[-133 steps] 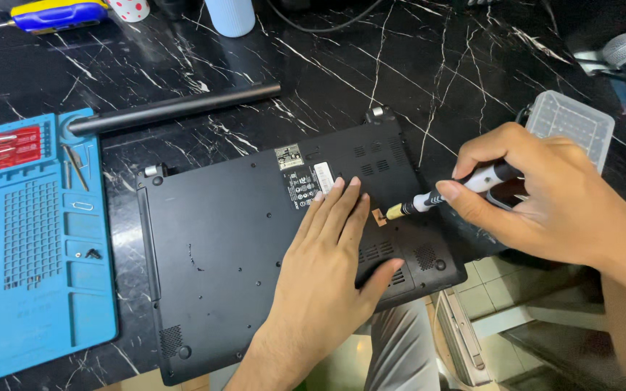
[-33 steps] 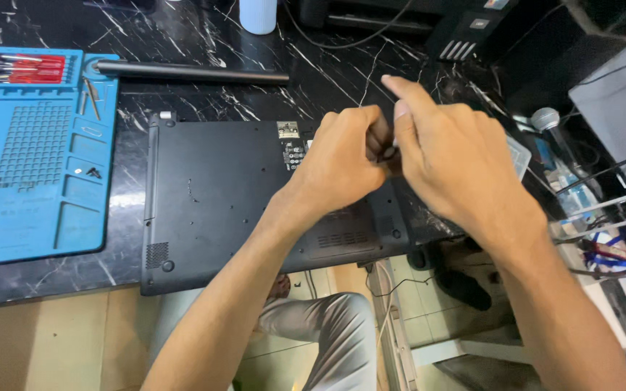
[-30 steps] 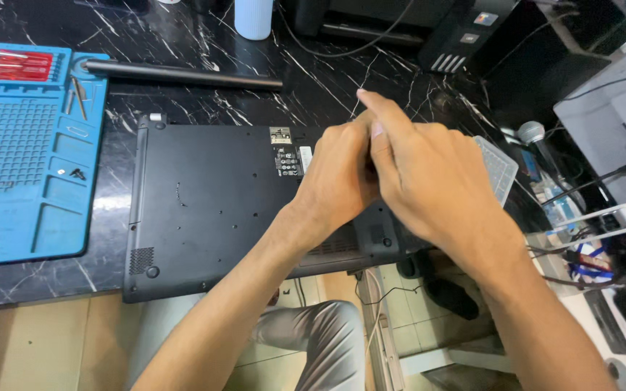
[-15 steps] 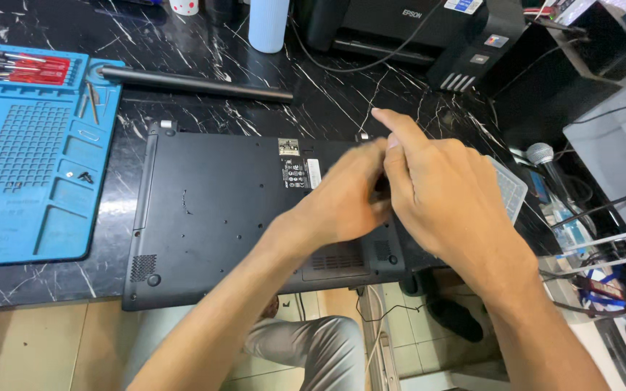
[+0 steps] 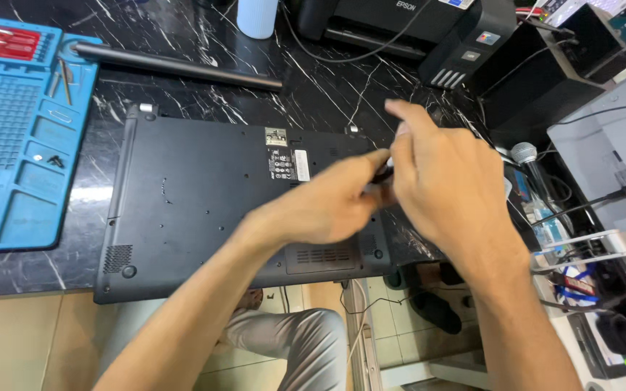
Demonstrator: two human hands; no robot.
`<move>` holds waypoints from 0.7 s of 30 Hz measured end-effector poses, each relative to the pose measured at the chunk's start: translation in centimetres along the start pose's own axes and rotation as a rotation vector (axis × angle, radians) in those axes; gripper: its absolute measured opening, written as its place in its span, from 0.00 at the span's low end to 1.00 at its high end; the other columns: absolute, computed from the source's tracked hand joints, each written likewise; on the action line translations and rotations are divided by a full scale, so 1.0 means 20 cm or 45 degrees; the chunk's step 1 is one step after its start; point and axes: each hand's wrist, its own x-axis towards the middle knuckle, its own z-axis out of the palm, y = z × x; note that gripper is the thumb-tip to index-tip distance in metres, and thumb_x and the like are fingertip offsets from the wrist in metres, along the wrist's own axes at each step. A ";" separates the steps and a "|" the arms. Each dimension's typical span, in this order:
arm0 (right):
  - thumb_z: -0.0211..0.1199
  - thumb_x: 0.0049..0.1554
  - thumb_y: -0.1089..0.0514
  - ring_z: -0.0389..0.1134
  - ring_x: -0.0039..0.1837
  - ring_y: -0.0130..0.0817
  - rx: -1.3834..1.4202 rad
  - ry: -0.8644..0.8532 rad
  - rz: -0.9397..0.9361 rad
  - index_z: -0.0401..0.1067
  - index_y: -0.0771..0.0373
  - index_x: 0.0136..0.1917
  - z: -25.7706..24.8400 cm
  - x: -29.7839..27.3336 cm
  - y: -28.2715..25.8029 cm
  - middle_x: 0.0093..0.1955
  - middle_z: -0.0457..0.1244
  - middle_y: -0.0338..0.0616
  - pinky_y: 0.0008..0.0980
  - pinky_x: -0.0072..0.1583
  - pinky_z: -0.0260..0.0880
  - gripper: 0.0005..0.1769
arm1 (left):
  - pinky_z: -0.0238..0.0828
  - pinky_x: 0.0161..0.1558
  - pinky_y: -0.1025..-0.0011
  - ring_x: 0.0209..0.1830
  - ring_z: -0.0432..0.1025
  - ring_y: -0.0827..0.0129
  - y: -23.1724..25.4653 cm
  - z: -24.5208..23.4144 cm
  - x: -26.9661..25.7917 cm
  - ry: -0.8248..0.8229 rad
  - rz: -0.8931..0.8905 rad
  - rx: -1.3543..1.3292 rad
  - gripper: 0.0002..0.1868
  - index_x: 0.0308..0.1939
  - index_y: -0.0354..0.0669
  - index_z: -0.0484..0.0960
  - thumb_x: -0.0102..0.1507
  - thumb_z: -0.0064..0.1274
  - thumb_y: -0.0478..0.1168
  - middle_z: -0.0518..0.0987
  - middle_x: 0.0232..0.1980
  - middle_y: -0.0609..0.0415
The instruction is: The person uses a screwdriver to tighten screws into the bottom casing of a laptop. They repeatedly pick up screws from a blue mat and secure them into the device.
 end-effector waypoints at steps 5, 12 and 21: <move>0.42 0.66 0.54 0.68 0.45 0.72 0.089 0.049 -0.014 0.67 0.51 0.74 0.00 -0.01 -0.01 0.42 0.70 0.63 0.65 0.48 0.63 0.26 | 0.68 0.31 0.55 0.26 0.73 0.44 0.05 0.02 0.04 0.465 -0.328 0.462 0.09 0.26 0.46 0.75 0.50 0.62 0.41 0.82 0.24 0.53; 0.41 0.65 0.53 0.68 0.45 0.71 0.089 -0.016 0.031 0.66 0.50 0.74 -0.02 -0.02 -0.01 0.43 0.70 0.61 0.65 0.48 0.63 0.27 | 0.71 0.42 0.64 0.38 0.73 0.65 0.08 -0.04 0.03 -0.117 -0.064 0.007 0.14 0.42 0.39 0.75 0.57 0.36 0.29 0.85 0.42 0.49; 0.43 0.65 0.53 0.69 0.41 0.70 0.097 0.044 -0.043 0.69 0.52 0.72 -0.01 -0.03 -0.03 0.40 0.70 0.61 0.64 0.44 0.64 0.25 | 0.64 0.26 0.40 0.27 0.70 0.25 0.05 0.02 0.04 0.366 -0.154 0.624 0.05 0.35 0.41 0.73 0.61 0.43 0.38 0.80 0.27 0.38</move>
